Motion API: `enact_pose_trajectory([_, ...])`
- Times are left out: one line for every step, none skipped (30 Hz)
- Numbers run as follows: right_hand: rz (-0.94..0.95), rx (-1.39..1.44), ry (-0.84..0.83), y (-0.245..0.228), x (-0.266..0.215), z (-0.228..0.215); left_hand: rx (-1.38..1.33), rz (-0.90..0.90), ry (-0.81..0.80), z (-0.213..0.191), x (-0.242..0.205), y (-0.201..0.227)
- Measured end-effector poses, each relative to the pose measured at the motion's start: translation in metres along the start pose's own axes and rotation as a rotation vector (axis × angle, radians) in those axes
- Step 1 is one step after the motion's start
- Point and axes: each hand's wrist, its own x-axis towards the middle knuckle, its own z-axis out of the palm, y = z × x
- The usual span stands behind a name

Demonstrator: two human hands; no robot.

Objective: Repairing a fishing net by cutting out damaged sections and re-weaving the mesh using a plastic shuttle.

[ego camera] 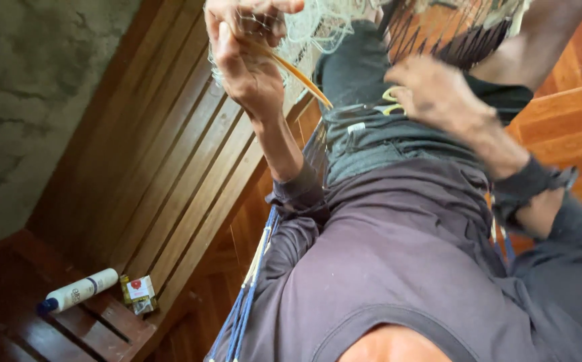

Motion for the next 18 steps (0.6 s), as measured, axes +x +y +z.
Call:
enact_pose_trajectory([-0.007,-0.006,0.004,0.004,-0.009,0.016,0.000,0.010,0.001,0.003,-0.001,0.000])
enact_pose_trajectory([-0.049,0.019,0.012,0.009,-0.014,0.032,0.012,-0.031,0.025,0.005,0.000,0.002])
enact_pose_trajectory([-0.091,0.044,0.020,0.014,-0.019,0.049,0.023,-0.071,0.050,0.007,0.000,0.004])
enact_pose_trajectory([-0.110,0.039,0.025,0.011,-0.020,0.047,0.032,-0.053,0.054,0.007,-0.002,0.005])
enact_pose_trajectory([-0.033,0.064,0.001,0.008,-0.021,0.046,0.038,-0.089,0.049,0.007,-0.003,0.005])
enact_pose_trajectory([0.048,0.088,-0.019,0.005,-0.021,0.045,0.043,-0.127,0.038,0.007,-0.002,0.005])
enact_pose_trajectory([0.033,0.083,-0.010,0.002,-0.019,0.040,0.050,-0.109,0.037,0.005,-0.002,0.005])
enact_pose_trajectory([0.095,0.111,-0.078,-0.001,-0.019,0.036,0.034,-0.114,0.029,0.003,-0.003,0.005])
enact_pose_trajectory([0.157,0.138,-0.147,-0.003,-0.020,0.032,0.018,-0.119,0.020,0.002,-0.003,0.004])
enact_pose_trajectory([0.153,0.139,-0.136,-0.005,-0.019,0.031,0.021,-0.112,0.012,-0.003,-0.004,0.002])
enact_pose_trajectory([0.168,0.087,-0.179,-0.006,-0.018,0.032,0.003,-0.114,-0.006,-0.008,-0.005,-0.001])
enact_pose_trajectory([0.186,0.037,-0.227,-0.008,-0.021,0.032,-0.015,-0.122,-0.020,-0.013,-0.008,-0.003])
enact_pose_trajectory([0.186,0.040,-0.222,-0.007,-0.019,0.035,-0.012,-0.121,-0.025,-0.012,-0.005,-0.002])
enact_pose_trajectory([0.165,-0.033,-0.199,-0.007,-0.020,0.037,-0.013,-0.126,-0.005,-0.011,-0.006,-0.001])
enact_pose_trajectory([0.144,-0.106,-0.176,-0.007,-0.021,0.041,-0.014,-0.130,0.016,-0.010,-0.006,0.001])
enact_pose_trajectory([0.141,-0.101,-0.180,-0.010,-0.021,0.033,-0.009,-0.133,0.020,-0.011,-0.006,0.000])
enact_pose_trajectory([0.160,-0.075,-0.195,-0.013,-0.020,0.026,-0.013,-0.120,0.009,-0.013,-0.007,0.000])
enact_pose_trajectory([0.179,-0.051,-0.211,-0.015,-0.021,0.018,-0.019,-0.108,0.001,-0.013,-0.007,-0.001])
